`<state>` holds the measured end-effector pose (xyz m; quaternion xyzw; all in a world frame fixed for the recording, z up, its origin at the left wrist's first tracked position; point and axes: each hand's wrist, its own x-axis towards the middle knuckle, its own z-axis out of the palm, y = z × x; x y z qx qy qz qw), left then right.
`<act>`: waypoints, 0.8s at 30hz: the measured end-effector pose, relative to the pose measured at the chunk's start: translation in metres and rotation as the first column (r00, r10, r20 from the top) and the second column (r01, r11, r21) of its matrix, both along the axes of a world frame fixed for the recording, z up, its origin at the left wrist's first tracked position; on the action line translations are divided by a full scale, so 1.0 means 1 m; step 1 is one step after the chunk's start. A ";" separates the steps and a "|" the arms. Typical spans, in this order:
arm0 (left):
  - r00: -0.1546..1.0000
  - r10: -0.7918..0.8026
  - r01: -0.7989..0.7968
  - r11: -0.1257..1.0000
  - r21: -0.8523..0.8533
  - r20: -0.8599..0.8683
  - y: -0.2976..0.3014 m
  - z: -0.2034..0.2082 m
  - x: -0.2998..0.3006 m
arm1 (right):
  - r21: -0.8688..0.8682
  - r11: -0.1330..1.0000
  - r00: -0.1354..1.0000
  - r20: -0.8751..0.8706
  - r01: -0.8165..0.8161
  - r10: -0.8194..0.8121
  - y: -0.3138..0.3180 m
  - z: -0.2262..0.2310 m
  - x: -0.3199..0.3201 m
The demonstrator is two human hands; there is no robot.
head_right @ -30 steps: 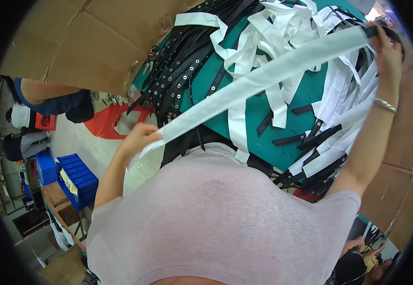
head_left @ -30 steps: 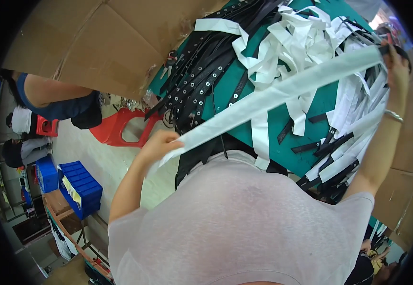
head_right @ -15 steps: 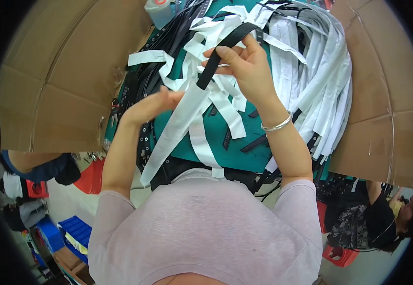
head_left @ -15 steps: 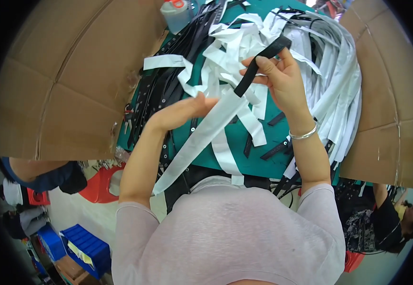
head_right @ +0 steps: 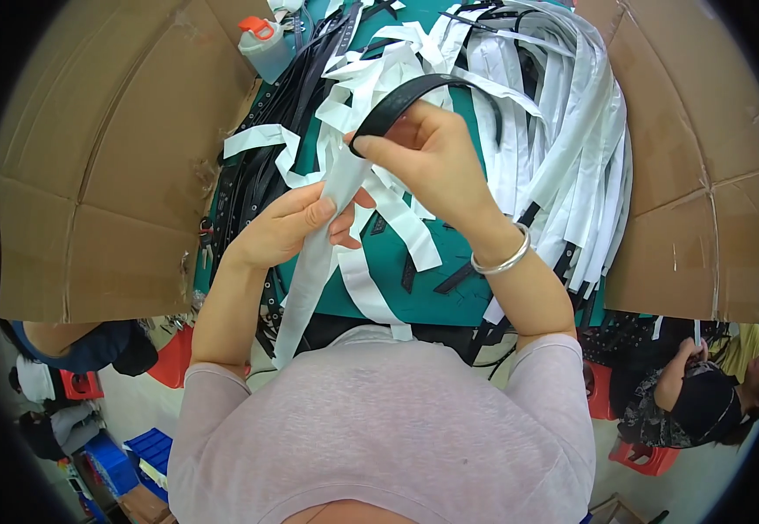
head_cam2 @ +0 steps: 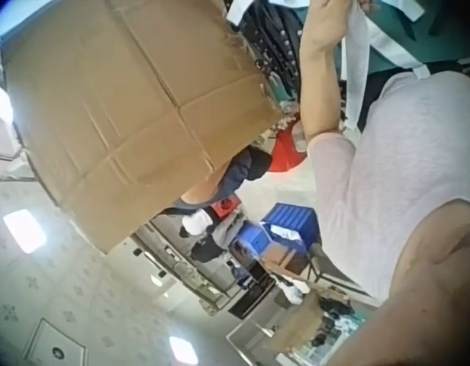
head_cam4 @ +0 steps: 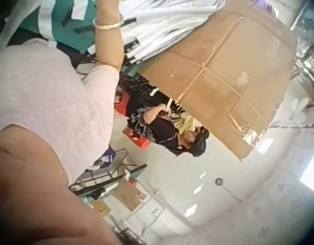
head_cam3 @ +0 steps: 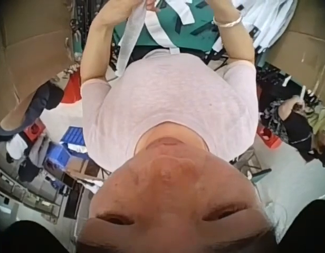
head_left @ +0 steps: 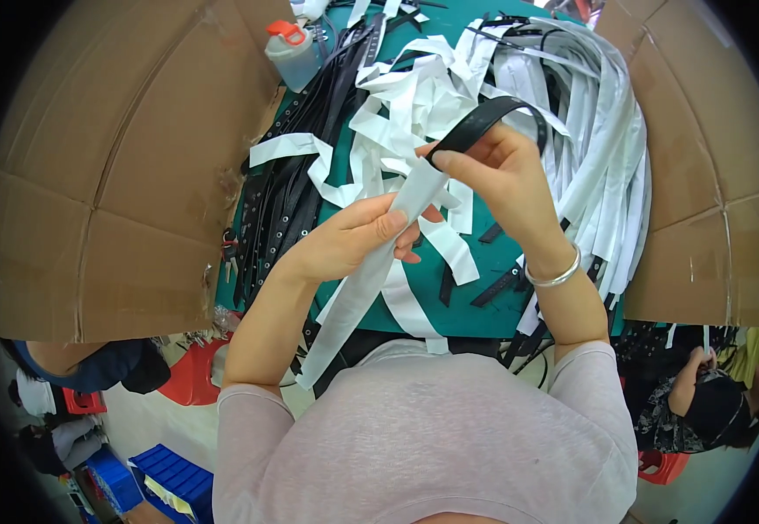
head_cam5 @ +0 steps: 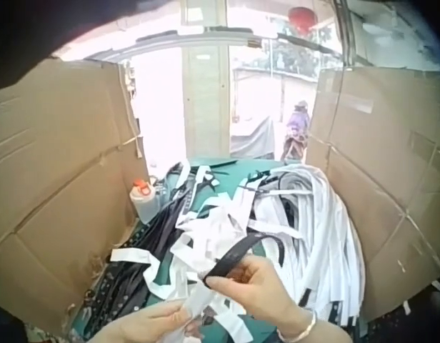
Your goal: Wrapping black leather belts with white protective strips in a factory environment.
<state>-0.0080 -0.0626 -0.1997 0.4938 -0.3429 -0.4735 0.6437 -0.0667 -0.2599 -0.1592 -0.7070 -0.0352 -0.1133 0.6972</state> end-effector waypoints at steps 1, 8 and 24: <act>1.000 0.004 -0.004 1.000 0.023 -0.006 0.001 0.001 0.001 | -0.081 0.996 0.999 -0.031 -0.041 0.039 -0.003 -0.001 0.001; 0.997 -0.024 0.016 0.993 0.120 0.067 0.022 0.000 -0.002 | 0.466 0.885 1.000 -0.005 0.009 -0.008 -0.029 -0.010 0.038; 0.996 0.051 -0.053 0.999 0.014 0.072 0.012 0.030 0.015 | 0.151 0.983 0.994 0.023 -0.107 0.105 -0.002 0.021 0.035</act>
